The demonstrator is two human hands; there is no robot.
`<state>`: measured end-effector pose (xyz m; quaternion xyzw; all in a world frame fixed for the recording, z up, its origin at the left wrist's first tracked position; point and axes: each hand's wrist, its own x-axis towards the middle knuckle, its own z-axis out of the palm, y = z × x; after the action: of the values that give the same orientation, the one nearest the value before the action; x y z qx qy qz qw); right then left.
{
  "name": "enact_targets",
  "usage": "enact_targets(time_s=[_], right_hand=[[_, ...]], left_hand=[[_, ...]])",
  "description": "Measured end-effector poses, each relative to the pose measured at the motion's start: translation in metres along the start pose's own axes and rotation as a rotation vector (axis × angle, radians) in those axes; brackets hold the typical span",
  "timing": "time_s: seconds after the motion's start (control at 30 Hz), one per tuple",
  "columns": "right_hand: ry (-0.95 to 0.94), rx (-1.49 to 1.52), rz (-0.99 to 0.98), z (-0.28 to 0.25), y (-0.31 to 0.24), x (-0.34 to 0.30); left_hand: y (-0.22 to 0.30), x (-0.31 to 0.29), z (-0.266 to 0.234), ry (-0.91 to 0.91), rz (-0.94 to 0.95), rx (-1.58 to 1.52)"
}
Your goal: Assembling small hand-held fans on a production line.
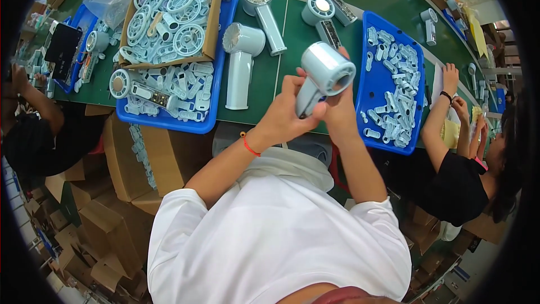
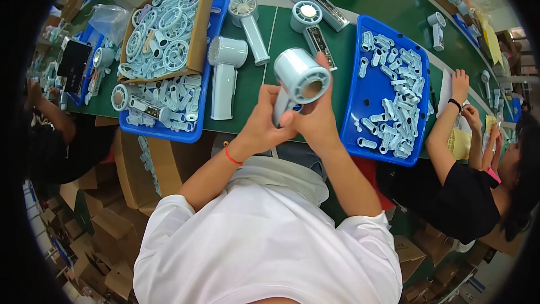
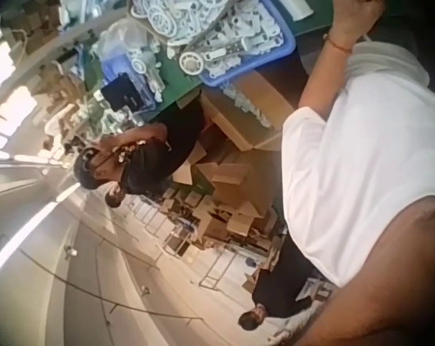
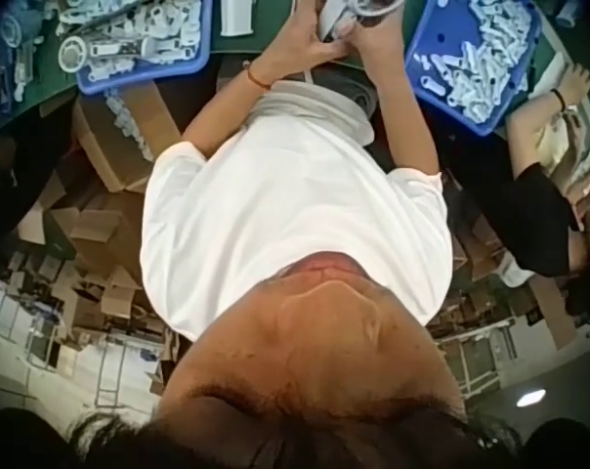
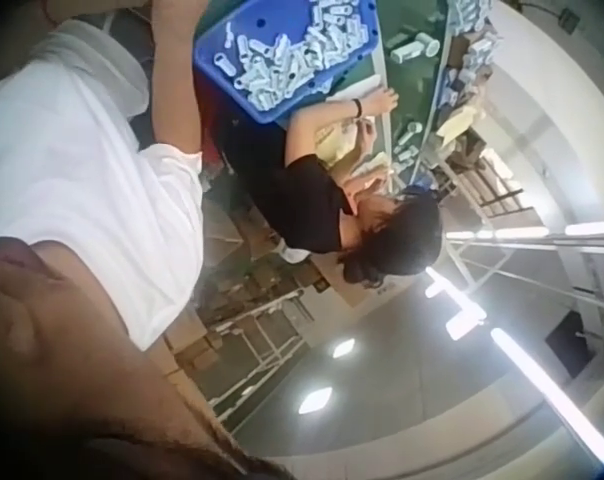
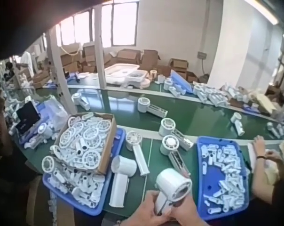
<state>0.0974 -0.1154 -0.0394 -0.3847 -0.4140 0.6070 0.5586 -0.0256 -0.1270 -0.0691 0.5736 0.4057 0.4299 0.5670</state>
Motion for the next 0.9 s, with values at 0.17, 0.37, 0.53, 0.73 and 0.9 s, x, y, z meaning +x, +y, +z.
enact_targets(time_s=[0.17, 0.37, 0.53, 0.73, 0.9], right_hand=[[-0.089, -0.078, 0.012, -0.006, 0.02, 0.006], [-0.048, -0.149, -0.655, -0.005, -0.01, 0.006], [-0.069, -0.847, -0.424, -0.013, 0.045, -0.003], [0.004, -0.582, -0.216, -0.016, 0.046, -0.001], [-0.077, -0.118, 0.069, -0.012, 0.035, -0.001]], left_hand=[[-0.014, 0.001, -0.006, 0.083, 0.372, 0.401], [-0.03, -0.032, -0.016, 0.42, 0.367, 0.363], [-0.023, -0.031, -0.014, 0.393, 0.296, 0.281], [-0.026, -0.035, -0.018, 0.229, 0.308, 0.323], [-0.008, -0.025, -0.007, 0.113, 0.324, 0.329]])
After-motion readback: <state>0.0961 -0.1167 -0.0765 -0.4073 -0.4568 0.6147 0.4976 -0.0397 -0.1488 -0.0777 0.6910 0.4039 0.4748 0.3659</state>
